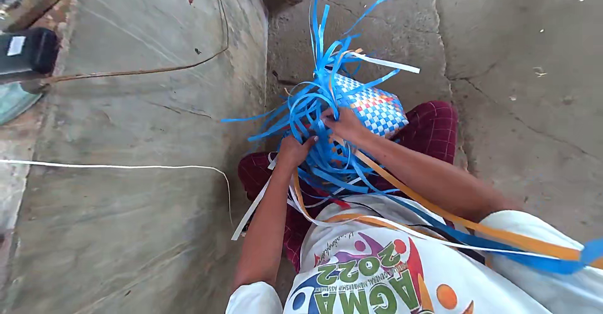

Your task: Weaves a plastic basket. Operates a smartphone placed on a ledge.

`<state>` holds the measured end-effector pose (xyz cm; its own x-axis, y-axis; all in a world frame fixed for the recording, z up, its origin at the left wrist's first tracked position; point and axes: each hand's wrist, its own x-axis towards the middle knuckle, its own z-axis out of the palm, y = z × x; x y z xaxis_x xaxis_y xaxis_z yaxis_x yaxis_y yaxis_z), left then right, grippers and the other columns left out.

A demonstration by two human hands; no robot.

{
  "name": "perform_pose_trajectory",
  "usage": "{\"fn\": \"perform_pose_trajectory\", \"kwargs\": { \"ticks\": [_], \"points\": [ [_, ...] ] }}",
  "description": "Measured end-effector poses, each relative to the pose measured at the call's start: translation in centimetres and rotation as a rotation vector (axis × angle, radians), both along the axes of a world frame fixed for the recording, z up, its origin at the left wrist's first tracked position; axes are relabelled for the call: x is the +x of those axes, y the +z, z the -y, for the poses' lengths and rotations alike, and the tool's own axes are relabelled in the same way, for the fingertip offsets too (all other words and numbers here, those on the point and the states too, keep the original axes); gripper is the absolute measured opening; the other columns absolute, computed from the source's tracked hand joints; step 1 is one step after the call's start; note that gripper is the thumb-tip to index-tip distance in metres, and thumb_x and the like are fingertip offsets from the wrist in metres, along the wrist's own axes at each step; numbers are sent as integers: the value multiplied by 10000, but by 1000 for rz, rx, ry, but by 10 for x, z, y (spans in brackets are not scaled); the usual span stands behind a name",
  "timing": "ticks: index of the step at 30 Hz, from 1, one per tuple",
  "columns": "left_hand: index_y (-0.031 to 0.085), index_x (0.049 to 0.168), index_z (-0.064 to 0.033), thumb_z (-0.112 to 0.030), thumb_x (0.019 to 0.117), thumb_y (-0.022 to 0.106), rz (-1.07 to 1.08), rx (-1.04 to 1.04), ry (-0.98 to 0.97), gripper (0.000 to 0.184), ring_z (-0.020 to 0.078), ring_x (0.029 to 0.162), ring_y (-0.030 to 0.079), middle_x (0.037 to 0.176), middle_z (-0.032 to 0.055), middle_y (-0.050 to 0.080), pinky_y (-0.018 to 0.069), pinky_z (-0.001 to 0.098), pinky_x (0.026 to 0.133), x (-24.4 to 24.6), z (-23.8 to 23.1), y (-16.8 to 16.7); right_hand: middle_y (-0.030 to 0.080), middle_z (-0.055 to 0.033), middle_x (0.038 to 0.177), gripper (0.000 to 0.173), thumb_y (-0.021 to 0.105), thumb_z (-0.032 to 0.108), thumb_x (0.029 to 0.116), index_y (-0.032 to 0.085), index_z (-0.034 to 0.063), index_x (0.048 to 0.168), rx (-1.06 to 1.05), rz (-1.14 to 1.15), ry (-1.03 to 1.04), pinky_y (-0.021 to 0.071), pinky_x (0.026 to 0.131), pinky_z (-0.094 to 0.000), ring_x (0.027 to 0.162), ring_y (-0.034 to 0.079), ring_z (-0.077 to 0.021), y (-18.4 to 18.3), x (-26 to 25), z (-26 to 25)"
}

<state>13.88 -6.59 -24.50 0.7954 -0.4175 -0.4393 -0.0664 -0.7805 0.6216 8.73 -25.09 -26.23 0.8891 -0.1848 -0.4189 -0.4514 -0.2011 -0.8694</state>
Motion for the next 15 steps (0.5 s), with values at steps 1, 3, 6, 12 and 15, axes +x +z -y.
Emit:
{"fn": "perform_pose_trajectory", "kwargs": {
  "ticks": [1,3,6,12,15],
  "points": [
    [647,1291,-26,-293,978,722,25,-95,32,418,315,1017,703,1099,190,724,541,552,942,-2,-4,-2,679,-194,1071,286,582,174,1042,631,9,1270,22,14,-30,546,835,-494,906,666,-296,0,1,1],
    [486,1447,-27,-243,974,729,45,-196,86,574,311,1032,700,1154,204,701,552,531,940,-6,-7,-2,660,-212,1154,382,556,175,1059,545,6,1401,77,-37,-26,570,831,-474,907,678,-294,0,3,2],
    [400,1470,-38,-218,963,742,103,-291,142,637,268,928,707,1102,185,699,583,473,847,-10,-6,-7,658,-172,1082,366,600,175,1042,570,-1,1362,153,-22,-69,560,741,-388,785,639,-206,-6,3,0],
    [686,981,75,-182,1016,602,655,-372,-78,273,253,783,650,893,176,662,568,425,737,-20,0,19,659,-134,1111,280,626,226,1028,660,-10,1174,227,173,-394,560,814,-375,902,647,-172,-8,-22,-3],
    [751,1155,-35,-209,1059,563,463,-62,-354,273,355,1009,695,1173,215,678,574,533,881,-19,32,36,657,-74,1040,255,569,225,1063,611,30,1223,327,159,-430,542,758,-311,853,621,-108,-9,-38,-11]
  ]
}}
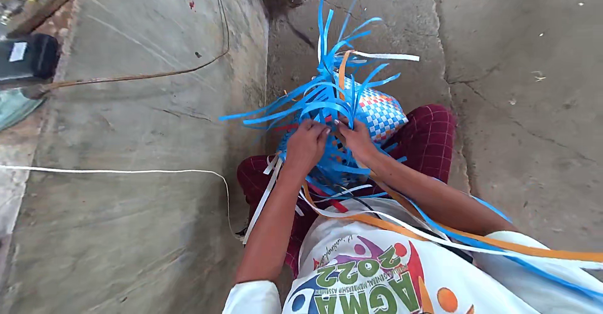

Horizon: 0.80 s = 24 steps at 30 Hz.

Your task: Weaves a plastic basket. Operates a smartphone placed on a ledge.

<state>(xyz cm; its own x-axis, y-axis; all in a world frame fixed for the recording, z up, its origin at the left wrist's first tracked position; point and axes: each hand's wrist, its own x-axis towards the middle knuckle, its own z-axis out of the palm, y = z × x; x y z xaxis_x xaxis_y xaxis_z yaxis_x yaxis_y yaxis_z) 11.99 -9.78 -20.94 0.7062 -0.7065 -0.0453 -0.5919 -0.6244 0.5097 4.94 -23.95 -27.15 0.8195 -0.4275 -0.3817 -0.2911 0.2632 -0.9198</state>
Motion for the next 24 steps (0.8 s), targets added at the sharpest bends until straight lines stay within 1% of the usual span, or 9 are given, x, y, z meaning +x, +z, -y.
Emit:
{"fn": "perform_pose_trajectory", "kwargs": {
  "ticks": [2,3,6,9,12,15,17,22,24],
  "points": [
    [659,1364,-86,-264,1098,484,-160,348,-11,365,432,1157,637,1350,259,595,521,609,948,11,23,-2,647,-119,1181,295,564,207,1065,596,12,1283,21,-18,52,539,868,-377,1000,629,-163,1,-9,-4],
    [643,1374,-80,-256,1100,464,-200,480,-19,372,455,1178,622,1325,272,607,505,640,938,17,33,-4,627,-138,1256,303,575,191,1057,608,-5,1286,19,-17,76,536,925,-403,1073,627,-192,5,-13,-5],
    [702,1200,-16,-194,1062,519,-204,528,-28,289,481,1141,641,1167,282,684,483,689,886,26,40,-5,591,-163,1304,272,622,171,1024,665,-31,1202,-82,66,125,576,893,-370,1044,655,-189,34,-24,-1],
    [737,1187,-87,-234,1058,534,-205,463,-15,282,437,1142,658,1146,226,718,488,677,914,32,30,-29,650,-126,1163,275,638,209,1017,669,-8,1184,-102,103,137,599,807,-349,916,677,-161,36,-32,5],
    [736,1180,-70,-233,1057,570,-213,381,-20,263,410,1140,659,1152,208,718,489,648,968,31,20,-39,679,-105,969,288,521,204,1080,558,1,1280,164,-255,234,581,660,-318,726,669,-154,10,-26,9],
    [734,1174,-39,-214,1031,626,-220,299,-126,251,418,1140,649,1136,222,711,487,615,1000,26,12,-40,598,-19,720,274,425,200,1111,602,-7,1139,300,-330,266,522,564,-247,556,568,-96,10,-14,12],
    [741,1170,-35,-224,1008,665,-229,248,-160,260,438,1168,609,1153,247,685,467,601,1025,19,9,-38,533,28,675,290,427,210,1108,621,-5,1122,222,-207,248,483,560,-242,540,502,-69,37,4,17],
    [746,1129,21,-42,971,635,-206,22,-75,204,490,1183,574,1148,308,667,404,623,1061,7,6,-40,573,39,653,42,585,93,1021,594,53,1017,119,210,170,509,554,-215,542,547,-50,144,45,35],
    [748,1117,15,-75,969,659,-219,67,-56,194,487,1188,573,1139,296,673,405,633,1058,11,8,-43,587,39,669,98,575,56,1011,640,34,1083,174,375,208,541,575,-223,554,568,-55,173,41,39]
  ]
}}
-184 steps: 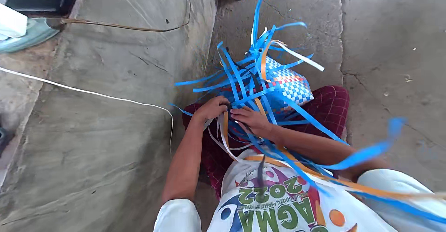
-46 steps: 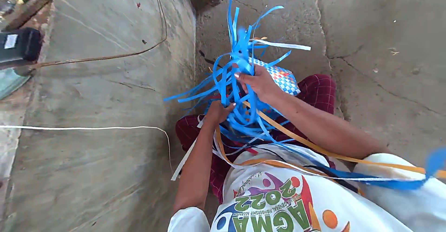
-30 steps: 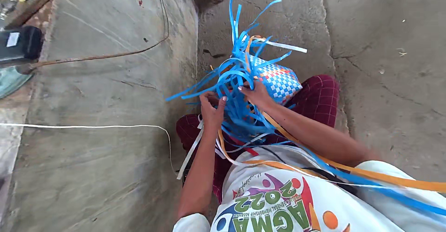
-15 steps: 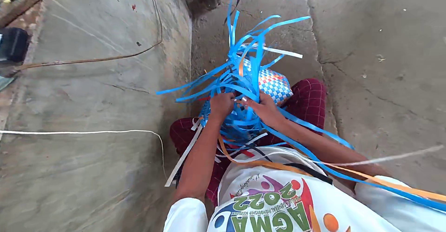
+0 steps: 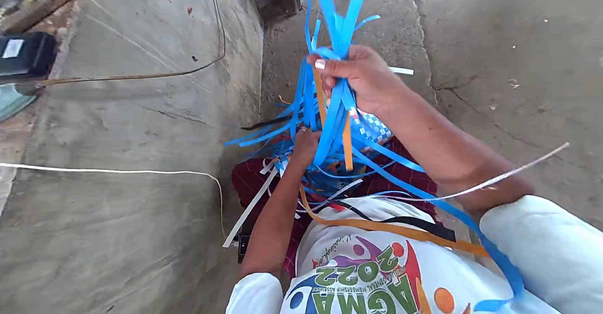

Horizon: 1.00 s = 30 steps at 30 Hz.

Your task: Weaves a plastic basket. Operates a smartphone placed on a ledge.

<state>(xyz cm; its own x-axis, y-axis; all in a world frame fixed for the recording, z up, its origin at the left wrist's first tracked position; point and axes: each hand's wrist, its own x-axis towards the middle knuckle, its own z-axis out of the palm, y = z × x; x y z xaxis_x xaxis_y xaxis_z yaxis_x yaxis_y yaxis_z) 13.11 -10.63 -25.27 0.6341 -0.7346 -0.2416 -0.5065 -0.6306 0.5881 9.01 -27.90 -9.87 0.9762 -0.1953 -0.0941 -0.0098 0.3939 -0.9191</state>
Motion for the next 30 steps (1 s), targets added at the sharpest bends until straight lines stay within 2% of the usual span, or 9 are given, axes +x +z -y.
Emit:
{"fn": "perform_pose_trajectory", "kwargs": {
  "ticks": [2,4,7,11,14,19,23,26,30],
  "points": [
    [743,1134,-1,-168,1014,640,-29,68,9,230,452,1198,590,1146,254,696,389,618,1091,4,4,2,566,50,646,227,556,50,985,645,7,1189,-20,57,65,534,547,-226,524,545,-47,-7,-7,5],
    [711,1199,-15,-199,1018,644,-46,43,57,266,429,1178,613,1140,222,710,401,630,1086,7,3,-10,529,-17,623,191,621,46,944,596,9,1130,-305,-144,93,502,498,-273,481,513,-97,-45,-14,5],
    [654,1278,-10,-127,993,660,-37,-34,76,308,445,1127,626,1114,236,695,420,654,1047,4,2,-18,667,-202,911,328,631,182,1018,596,-51,1246,-692,-519,152,573,732,-508,727,664,-295,-125,-24,-5],
    [726,1190,-39,-127,1041,572,-153,-62,109,232,415,1169,598,1119,194,716,343,660,1090,7,4,-15,665,-151,917,302,585,246,1056,636,-41,1137,-588,-449,-11,542,781,-429,815,644,-220,-159,-66,-32],
    [734,1098,12,-374,1067,546,-221,92,144,431,456,1219,562,1147,259,678,314,687,1104,13,14,-9,694,-161,1019,290,626,206,1025,649,-57,1143,-540,-457,30,545,869,-399,933,668,-197,-177,-81,-35],
    [733,962,55,-381,1039,588,-184,141,156,465,454,1176,588,1088,275,684,323,682,1083,16,23,-21,718,-34,857,234,537,216,1068,641,8,1089,-479,-290,-93,550,770,-330,776,661,-90,-129,-78,-26],
    [744,992,28,-376,1047,583,-162,149,168,438,443,1194,577,1113,264,681,334,661,1088,15,25,-25,651,-156,1132,312,507,198,1083,571,-12,1305,-329,-551,-43,565,799,-390,916,654,-209,-157,-81,-18],
    [740,1041,19,-372,1037,612,-207,131,104,411,444,1251,541,1177,258,665,306,658,1124,14,21,-20,658,-69,896,271,462,204,1104,567,-3,1244,-136,-762,34,544,607,-280,660,628,-128,-170,-76,-16],
    [779,997,-20,-377,955,734,-270,44,71,363,388,1135,611,1041,192,723,320,648,1113,14,16,-17,504,43,644,245,453,185,1103,616,3,1110,-59,-491,-92,492,596,-226,542,498,-58,-118,-44,-14]
  ]
}}
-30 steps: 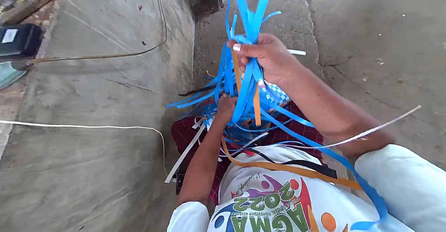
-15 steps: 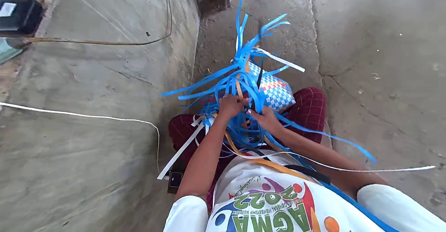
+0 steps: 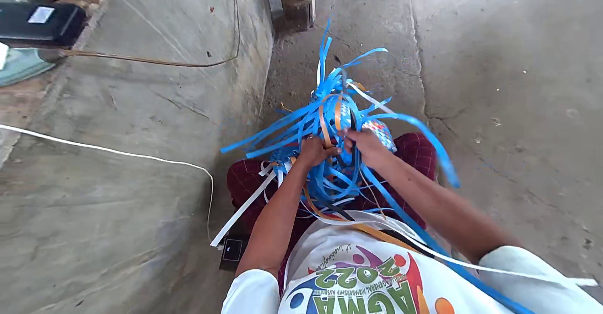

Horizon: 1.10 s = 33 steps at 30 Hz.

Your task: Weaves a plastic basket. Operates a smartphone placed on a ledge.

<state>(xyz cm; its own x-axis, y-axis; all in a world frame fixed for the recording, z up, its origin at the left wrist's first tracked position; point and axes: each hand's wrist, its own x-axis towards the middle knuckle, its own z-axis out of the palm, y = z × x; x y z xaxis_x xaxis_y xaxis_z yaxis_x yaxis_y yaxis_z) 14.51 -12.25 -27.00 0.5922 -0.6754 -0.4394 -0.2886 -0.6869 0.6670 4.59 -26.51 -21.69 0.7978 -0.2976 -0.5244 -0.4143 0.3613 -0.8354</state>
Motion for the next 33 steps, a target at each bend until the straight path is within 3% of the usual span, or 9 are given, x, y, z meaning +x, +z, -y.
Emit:
{"fn": "perform_pose_trajectory", "kwargs": {
  "ticks": [4,7,8,12,16,18,22,29,33],
  "points": [
    [745,894,-8,-394,994,667,34,47,117,406,371,1045,626,963,193,702,358,614,1068,-2,4,-11,587,38,680,194,565,86,1029,670,41,1186,-187,291,95,503,559,-213,533,518,-39,29,18,10],
    [745,1026,5,-422,1009,639,59,140,96,439,401,1186,592,1123,230,692,334,627,1116,-4,6,-4,639,-183,874,297,666,182,978,630,-49,1161,-546,-148,463,534,687,-474,701,608,-267,-10,30,22],
    [732,1055,12,-437,1014,625,66,166,73,463,410,1239,564,1173,240,676,308,630,1139,-5,5,-1,634,-196,919,319,650,201,986,614,-61,1164,-574,-254,541,528,730,-494,754,613,-277,-30,34,23],
    [746,1090,-10,-388,1013,647,133,105,100,398,449,1325,497,1261,261,653,274,651,1157,-14,-4,11,618,-124,932,283,576,184,1049,622,-27,1232,-460,-127,398,491,706,-366,725,531,-158,-53,36,26],
    [762,1125,-77,-227,968,713,392,-247,385,223,393,1147,609,1290,262,575,532,530,974,-42,-14,28,651,-44,994,252,616,194,1028,606,9,1198,-372,57,153,567,784,-312,826,638,-92,-59,17,32],
    [774,1111,-66,-192,985,679,382,-258,336,202,338,1061,661,1243,229,617,575,475,904,-49,-3,47,684,-30,975,221,606,158,1018,617,-7,1165,-355,134,51,590,792,-308,848,677,-93,-65,9,33],
    [691,1233,-38,-197,1075,502,144,60,-2,293,348,1163,632,1311,209,600,555,529,905,-33,32,54,681,26,939,143,559,75,1016,584,-4,1133,-299,213,-3,590,780,-243,838,678,-41,-67,-10,23],
    [704,1153,-49,-187,1039,558,150,170,-95,231,342,1142,648,1168,159,698,523,586,861,-9,41,15,715,53,1068,311,397,183,1091,600,-5,1233,-325,250,24,591,756,-206,888,697,-21,-39,-45,34],
    [710,1194,-75,-250,1045,575,144,131,-181,267,349,1165,639,1195,155,696,516,605,886,-7,34,9,711,-18,940,245,483,145,1065,582,-21,1215,-253,3,90,616,701,-288,778,704,-91,-63,-53,33]
  ]
}}
